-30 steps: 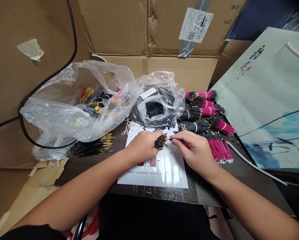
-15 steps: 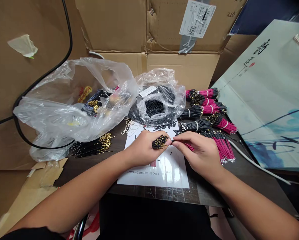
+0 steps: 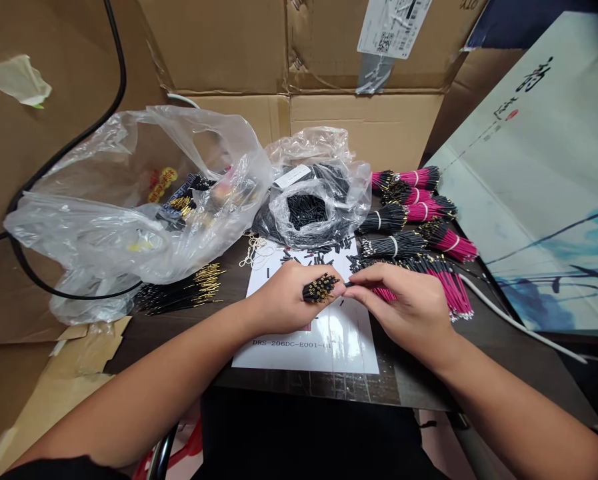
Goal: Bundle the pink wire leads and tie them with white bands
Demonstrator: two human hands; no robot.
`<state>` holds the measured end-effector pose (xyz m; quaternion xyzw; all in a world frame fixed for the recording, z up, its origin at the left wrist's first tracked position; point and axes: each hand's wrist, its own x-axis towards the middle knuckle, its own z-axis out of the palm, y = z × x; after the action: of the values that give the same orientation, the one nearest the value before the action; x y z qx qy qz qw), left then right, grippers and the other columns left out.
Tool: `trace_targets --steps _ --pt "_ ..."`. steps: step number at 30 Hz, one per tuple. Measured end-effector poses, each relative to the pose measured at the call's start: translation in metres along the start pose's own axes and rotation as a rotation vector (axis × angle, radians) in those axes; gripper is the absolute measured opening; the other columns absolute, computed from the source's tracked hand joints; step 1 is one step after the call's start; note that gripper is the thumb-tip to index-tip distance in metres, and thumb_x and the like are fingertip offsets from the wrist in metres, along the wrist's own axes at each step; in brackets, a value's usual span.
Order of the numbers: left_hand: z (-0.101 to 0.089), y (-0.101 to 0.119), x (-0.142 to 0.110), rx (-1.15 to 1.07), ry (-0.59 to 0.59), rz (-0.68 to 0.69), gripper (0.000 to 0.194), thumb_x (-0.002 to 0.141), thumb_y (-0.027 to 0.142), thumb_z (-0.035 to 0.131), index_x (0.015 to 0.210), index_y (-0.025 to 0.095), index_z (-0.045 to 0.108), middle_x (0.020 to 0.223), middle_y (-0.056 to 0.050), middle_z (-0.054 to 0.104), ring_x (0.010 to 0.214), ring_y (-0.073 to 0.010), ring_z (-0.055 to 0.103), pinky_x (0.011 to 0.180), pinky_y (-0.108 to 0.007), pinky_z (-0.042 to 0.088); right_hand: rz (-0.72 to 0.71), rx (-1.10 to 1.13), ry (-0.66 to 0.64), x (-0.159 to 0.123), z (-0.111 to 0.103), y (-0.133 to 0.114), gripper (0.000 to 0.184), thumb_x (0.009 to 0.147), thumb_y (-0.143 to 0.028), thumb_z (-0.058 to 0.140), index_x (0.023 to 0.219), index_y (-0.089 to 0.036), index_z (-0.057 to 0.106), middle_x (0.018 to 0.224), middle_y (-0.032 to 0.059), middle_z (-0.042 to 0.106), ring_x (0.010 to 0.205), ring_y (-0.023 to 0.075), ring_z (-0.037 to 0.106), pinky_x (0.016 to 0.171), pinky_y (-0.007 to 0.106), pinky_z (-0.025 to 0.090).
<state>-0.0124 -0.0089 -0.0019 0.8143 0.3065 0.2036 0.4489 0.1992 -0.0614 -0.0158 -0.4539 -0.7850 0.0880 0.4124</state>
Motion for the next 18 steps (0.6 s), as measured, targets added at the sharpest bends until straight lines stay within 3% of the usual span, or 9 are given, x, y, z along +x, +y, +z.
trace_targets --steps 9,14,18 --pt "0.003 0.004 0.0 -0.018 0.059 0.041 0.021 0.094 0.034 0.055 0.086 0.016 0.064 0.059 0.003 0.06 0.056 -0.0105 0.056 0.058 -0.021 0.044 0.192 0.224 0.053 0.001 0.004 -0.007 0.01 0.084 -0.027 0.076 0.092 -0.024 0.072 0.082 -0.0002 0.075 0.068 0.0137 0.069 0.06 0.028 0.057" --pt "0.005 0.001 -0.001 0.009 0.116 0.083 0.02 0.095 0.032 0.053 0.088 0.016 0.063 0.061 0.002 0.061 0.056 -0.0103 0.055 0.06 -0.021 0.045 0.397 0.47 0.019 -0.001 0.01 -0.007 0.016 0.085 -0.029 0.075 0.1 -0.024 0.073 0.085 0.0012 0.074 0.076 0.0156 0.071 0.069 0.03 0.059" --pt "0.005 0.0 -0.001 0.056 0.136 0.072 0.022 0.095 0.034 0.053 0.087 0.016 0.064 0.062 0.001 0.062 0.056 -0.0106 0.056 0.06 -0.021 0.045 0.375 0.455 0.007 0.0 0.009 -0.006 0.02 0.088 -0.027 0.072 0.107 -0.025 0.073 0.091 0.0036 0.071 0.081 0.0166 0.068 0.071 0.033 0.058"
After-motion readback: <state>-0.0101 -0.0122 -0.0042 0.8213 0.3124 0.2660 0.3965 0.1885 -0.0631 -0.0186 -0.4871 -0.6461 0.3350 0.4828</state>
